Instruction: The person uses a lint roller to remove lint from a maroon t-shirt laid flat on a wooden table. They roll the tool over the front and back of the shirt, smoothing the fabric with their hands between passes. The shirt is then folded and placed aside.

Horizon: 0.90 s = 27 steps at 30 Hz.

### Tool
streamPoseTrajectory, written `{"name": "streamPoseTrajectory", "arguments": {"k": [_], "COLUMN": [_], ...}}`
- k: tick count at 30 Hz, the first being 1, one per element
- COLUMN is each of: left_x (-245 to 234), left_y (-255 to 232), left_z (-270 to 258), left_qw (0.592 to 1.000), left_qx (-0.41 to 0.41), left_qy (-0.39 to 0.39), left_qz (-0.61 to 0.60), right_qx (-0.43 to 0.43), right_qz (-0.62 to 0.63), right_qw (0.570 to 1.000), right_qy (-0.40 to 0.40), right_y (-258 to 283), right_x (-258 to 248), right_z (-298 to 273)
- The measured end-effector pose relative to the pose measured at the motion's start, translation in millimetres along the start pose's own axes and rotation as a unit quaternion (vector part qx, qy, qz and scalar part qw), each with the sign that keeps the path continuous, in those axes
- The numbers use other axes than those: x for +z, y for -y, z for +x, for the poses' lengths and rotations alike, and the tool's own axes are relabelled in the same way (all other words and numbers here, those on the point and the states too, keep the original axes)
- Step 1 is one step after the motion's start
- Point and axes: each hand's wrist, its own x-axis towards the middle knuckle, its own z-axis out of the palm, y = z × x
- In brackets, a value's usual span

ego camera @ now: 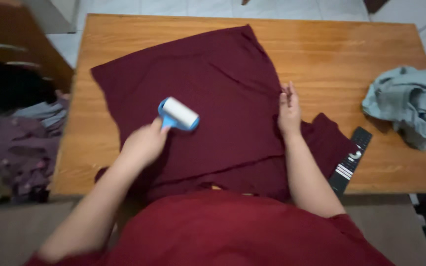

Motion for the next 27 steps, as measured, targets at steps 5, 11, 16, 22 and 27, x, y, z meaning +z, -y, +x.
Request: {"name": "streamPoseTrajectory", "arguments": {"k": [5, 11, 16, 22, 27], "left_x": [-23.4, -42.8, -3.5, 37.5, 43.4], "left_y": [60.7, 60.5, -13.4, -125.0, -149.1], "left_z": [-109.8, -116.8, -37.1, 70.3, 87.6], "left_qw": [0.997, 0.995, 0.993, 0.983, 0.980], "left_qx": [-0.068, -0.023, 0.102, 0.175, 0.193], "left_qy": [0.029, 0.074, 0.053, 0.036, 0.004], "left_qz": [0.013, 0.056, -0.004, -0.035, -0.046], "right_qx": [-0.024, -0.011, 0.122, 0.255, 0.289], "right_qz": [0.021, 0.061, -0.069, -0.046, 0.025], "right_qw": [0.999, 0.998, 0.987, 0.945, 0.936], "right_qy": [0.004, 0.012, 0.076, 0.200, 0.197], "right_y": [-0.5, 60.2, 115.7, 140.3, 153.9], "right_x": [-3.3, -3.0, -1.1, -10.7, -10.3], "right_z": [3.6, -15.6, -68.3, -109.0, -105.8]}}
